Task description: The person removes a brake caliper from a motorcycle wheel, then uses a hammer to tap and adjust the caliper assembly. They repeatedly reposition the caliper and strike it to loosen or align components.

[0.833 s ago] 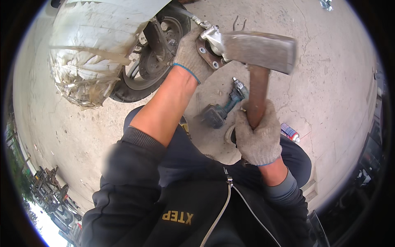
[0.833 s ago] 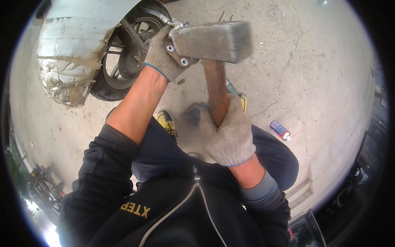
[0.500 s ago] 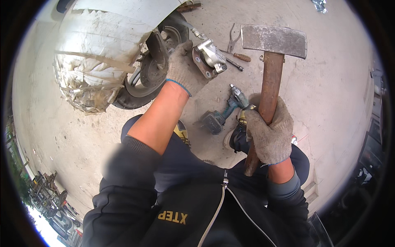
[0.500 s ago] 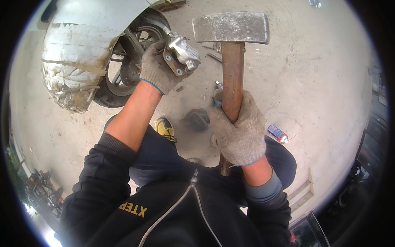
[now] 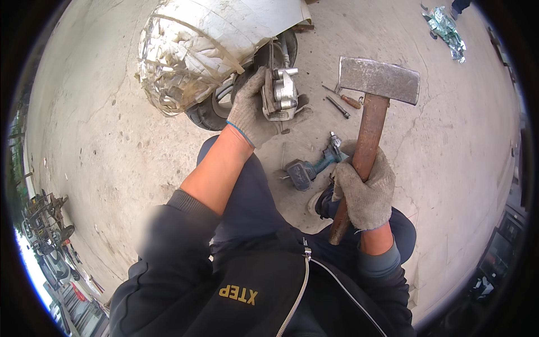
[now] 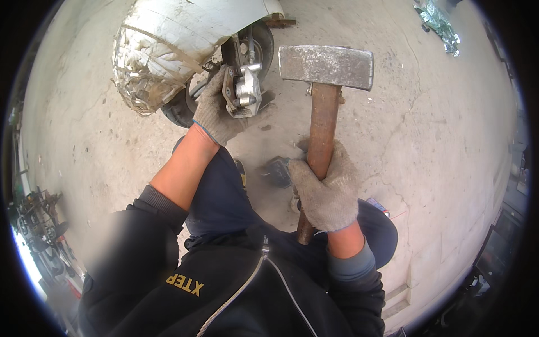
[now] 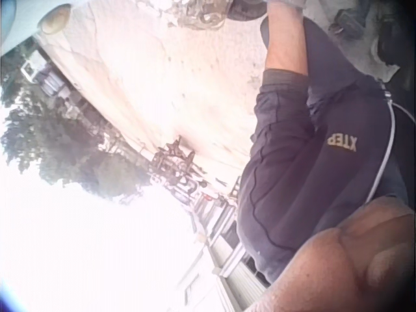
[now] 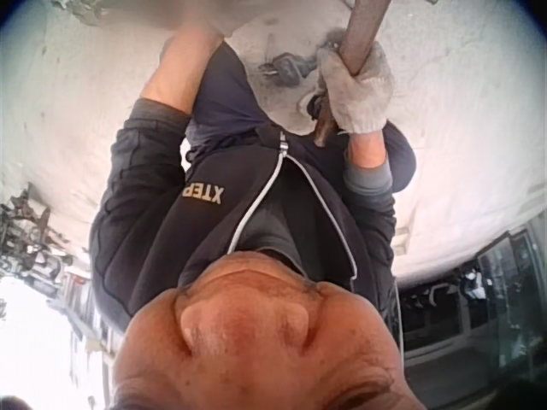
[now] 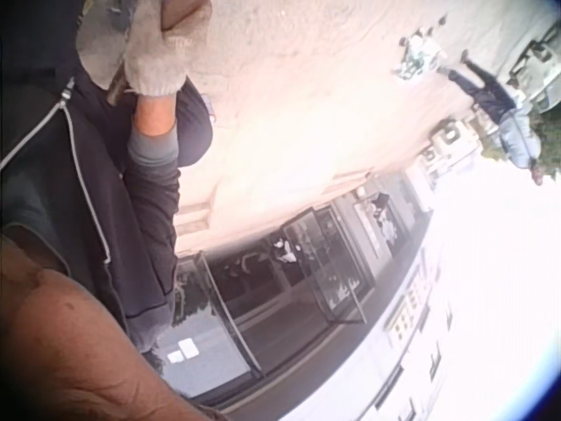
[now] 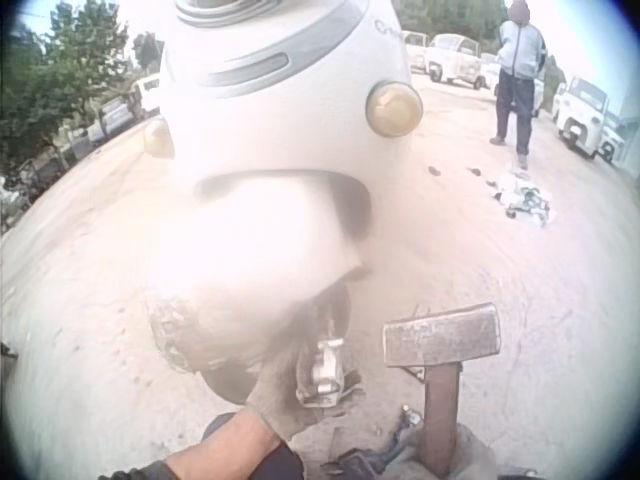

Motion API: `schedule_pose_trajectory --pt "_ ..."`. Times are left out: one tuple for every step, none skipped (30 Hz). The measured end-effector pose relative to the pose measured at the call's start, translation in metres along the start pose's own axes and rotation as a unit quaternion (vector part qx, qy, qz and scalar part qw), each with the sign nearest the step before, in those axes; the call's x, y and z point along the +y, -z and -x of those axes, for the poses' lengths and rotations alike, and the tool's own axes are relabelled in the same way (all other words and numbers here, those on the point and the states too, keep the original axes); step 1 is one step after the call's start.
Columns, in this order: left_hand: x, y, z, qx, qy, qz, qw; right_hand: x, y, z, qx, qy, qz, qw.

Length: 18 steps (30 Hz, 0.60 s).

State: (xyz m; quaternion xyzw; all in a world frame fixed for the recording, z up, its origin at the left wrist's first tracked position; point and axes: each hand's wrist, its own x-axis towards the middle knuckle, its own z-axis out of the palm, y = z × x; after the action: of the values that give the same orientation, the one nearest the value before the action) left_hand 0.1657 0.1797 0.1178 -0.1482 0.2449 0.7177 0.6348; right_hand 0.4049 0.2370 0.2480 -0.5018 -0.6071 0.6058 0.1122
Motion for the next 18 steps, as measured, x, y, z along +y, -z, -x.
schedule_pose_trajectory --pt "-0.002 0.000 -0.002 -0.034 0.010 -0.009 0.999 0.000 -0.002 0.002 -0.017 0.001 -0.008 1.000" --pt "-0.006 0.001 -0.007 -0.067 0.008 -0.006 0.998 0.000 -0.004 0.002 -0.032 -0.005 -0.012 0.999" --pt "-0.007 0.001 -0.010 -0.070 0.009 0.020 0.997 0.002 -0.005 0.003 -0.051 0.005 -0.021 0.998" --pt "-0.009 0.002 -0.014 -0.094 0.020 0.055 0.994 0.004 -0.007 0.002 -0.059 0.020 0.006 0.998" --pt "-0.011 0.003 -0.018 -0.077 0.025 0.078 0.994 0.006 -0.009 0.001 -0.065 -0.010 -0.003 0.998" --pt "-0.011 0.003 -0.021 -0.068 0.026 0.075 0.995 0.008 -0.011 0.000 -0.073 -0.019 -0.017 0.997" --pt "-0.011 0.002 -0.023 -0.061 0.020 0.061 0.996 0.010 -0.014 -0.002 -0.087 -0.022 -0.033 0.995" --pt "-0.011 0.001 -0.025 -0.021 0.004 0.032 0.999 0.011 -0.017 -0.004 -0.083 -0.015 -0.012 0.996" --pt "-0.011 0.000 -0.027 0.032 -0.018 0.002 0.999 0.012 -0.021 -0.006 -0.080 -0.007 -0.005 0.997" --pt "-0.013 -0.003 -0.030 0.062 -0.015 -0.003 0.998 0.013 -0.026 -0.010 -0.078 0.008 0.002 0.997" --pt "-0.015 -0.004 -0.030 0.055 -0.026 -0.024 0.998 0.014 -0.029 -0.013 -0.078 0.012 0.017 0.997" --pt "-0.017 -0.006 -0.032 0.069 -0.033 -0.043 0.996 0.015 -0.033 -0.017 -0.079 0.017 0.032 0.996" --pt "-0.020 -0.007 -0.033 0.070 -0.041 -0.060 0.995 0.016 -0.036 -0.019 -0.082 0.009 0.052 0.995" --pt "-0.022 -0.009 -0.034 0.102 -0.038 -0.070 0.992 0.018 -0.038 -0.024 -0.096 0.016 0.066 0.993" --pt "-0.024 -0.010 -0.034 0.157 -0.044 -0.086 0.983 0.019 -0.040 -0.026 -0.108 -0.029 0.051 0.992" --pt "-0.025 -0.011 -0.034 0.186 -0.054 -0.106 0.975 0.021 -0.042 -0.031 -0.134 -0.057 0.024 0.989" --pt "-0.026 -0.013 -0.035 0.214 -0.066 -0.127 0.966 0.023 -0.043 -0.033 -0.165 -0.045 -0.028 0.985" --pt "-0.026 -0.014 -0.035 0.209 -0.077 -0.132 0.966 0.025 -0.044 -0.035 -0.155 -0.058 -0.050 0.985"
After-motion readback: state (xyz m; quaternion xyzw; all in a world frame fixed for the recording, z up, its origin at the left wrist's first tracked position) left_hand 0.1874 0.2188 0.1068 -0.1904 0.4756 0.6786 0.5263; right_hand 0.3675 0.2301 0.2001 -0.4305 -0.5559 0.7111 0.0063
